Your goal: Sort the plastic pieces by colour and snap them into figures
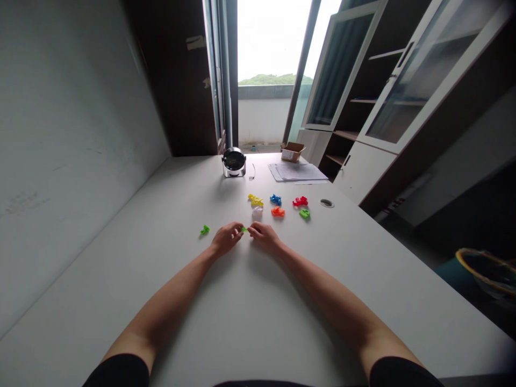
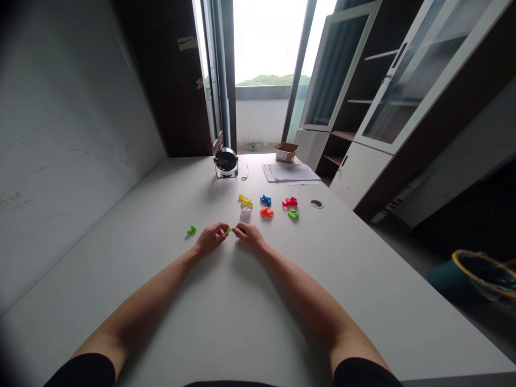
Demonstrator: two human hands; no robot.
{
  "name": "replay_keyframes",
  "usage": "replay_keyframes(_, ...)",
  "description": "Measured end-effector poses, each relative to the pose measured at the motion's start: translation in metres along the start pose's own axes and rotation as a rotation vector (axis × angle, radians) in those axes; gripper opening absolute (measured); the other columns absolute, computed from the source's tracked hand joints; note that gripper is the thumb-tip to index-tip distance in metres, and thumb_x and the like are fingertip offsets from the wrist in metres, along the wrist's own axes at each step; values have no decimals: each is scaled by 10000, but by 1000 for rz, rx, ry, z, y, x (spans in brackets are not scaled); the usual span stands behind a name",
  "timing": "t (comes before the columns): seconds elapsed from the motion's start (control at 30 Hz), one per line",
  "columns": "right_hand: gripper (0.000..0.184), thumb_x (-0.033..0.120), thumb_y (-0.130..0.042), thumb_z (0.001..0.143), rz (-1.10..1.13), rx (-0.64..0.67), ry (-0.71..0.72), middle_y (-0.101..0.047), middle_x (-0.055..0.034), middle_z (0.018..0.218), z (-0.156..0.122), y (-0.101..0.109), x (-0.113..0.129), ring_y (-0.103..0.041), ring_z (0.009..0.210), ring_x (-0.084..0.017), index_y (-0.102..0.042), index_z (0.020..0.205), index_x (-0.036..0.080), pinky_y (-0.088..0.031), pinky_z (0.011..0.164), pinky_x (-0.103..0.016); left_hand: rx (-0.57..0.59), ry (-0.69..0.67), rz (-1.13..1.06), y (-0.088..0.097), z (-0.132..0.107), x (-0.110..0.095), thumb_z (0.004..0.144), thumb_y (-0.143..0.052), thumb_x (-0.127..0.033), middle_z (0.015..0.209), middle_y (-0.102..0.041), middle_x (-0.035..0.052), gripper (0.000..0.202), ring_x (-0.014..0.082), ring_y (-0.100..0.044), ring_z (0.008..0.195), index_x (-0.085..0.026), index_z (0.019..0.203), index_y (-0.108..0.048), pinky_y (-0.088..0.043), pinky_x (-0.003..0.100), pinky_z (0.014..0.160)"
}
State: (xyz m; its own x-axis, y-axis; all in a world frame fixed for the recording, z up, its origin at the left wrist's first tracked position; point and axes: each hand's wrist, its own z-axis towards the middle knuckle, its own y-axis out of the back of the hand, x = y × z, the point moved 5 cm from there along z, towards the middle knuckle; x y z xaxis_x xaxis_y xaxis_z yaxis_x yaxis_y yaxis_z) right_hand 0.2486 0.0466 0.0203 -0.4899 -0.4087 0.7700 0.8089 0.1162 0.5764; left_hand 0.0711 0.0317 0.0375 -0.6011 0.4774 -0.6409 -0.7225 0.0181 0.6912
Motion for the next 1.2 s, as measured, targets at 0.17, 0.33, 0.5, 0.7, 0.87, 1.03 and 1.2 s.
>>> replay_keyframes(0.17,291,476,-537,911,21,-30,23,-615,18,695,0,-1,-2,-487,587,-123,-617,896,196,-342,571,-226,-3,-45,14,0,0,0,887,-570,-231,922,-692,-2,114,102,-619,702,-218,955,-660,-484,204,655)
replay_keyframes(0.33,286,474,-532,908,38,-26,27,-599,20,688,0,-4,-6,-471,581,-124,-614,899,200,-338,565,-229,-8,-73,26,1,0,-1,890,-581,-235,904,-688,-6,102,97,-613,687,-218,944,-666,-483,203,656)
replay_keyframes(0.5,265,452,-548,897,16,-27,38,-564,29,670,1,-4,-6,-442,583,-118,-606,862,195,-323,561,-230,-18,-107,59,1,-1,-3,893,-605,-265,862,-687,-13,88,95,-603,659,-220,914,-678,-477,212,664)
replay_keyframes(0.7,296,453,-556,893,-19,-44,33,-518,36,635,0,-2,-3,-406,577,-110,-581,776,183,-291,552,-231,-30,-123,65,1,-1,-4,896,-614,-279,835,-690,-15,88,94,-606,647,-224,908,-682,-476,217,672)
replay_keyframes(0.87,347,482,-553,893,-11,-17,34,-525,31,625,0,-3,0,-413,574,-108,-567,734,174,-284,550,-230,-48,-126,87,3,-2,-6,878,-646,-287,786,-679,-18,75,97,-609,648,-216,884,-668,-465,216,665)
replay_keyframes(1.03,348,508,-559,892,24,32,57,-575,16,673,-1,-2,4,-450,598,-116,-601,801,175,-322,567,-228,-51,-117,152,4,-3,-10,884,-645,-327,760,-674,-14,115,102,-595,640,-215,875,-670,-446,219,659)
replay_keyframes(1.2,326,501,-595,871,37,49,67,-607,5,711,-2,-2,8,-491,631,-130,-608,809,182,-360,591,-232,-34,-132,223,4,-3,-13,899,-632,-390,754,-681,-9,190,110,-589,641,-216,844,-685,-430,224,648)
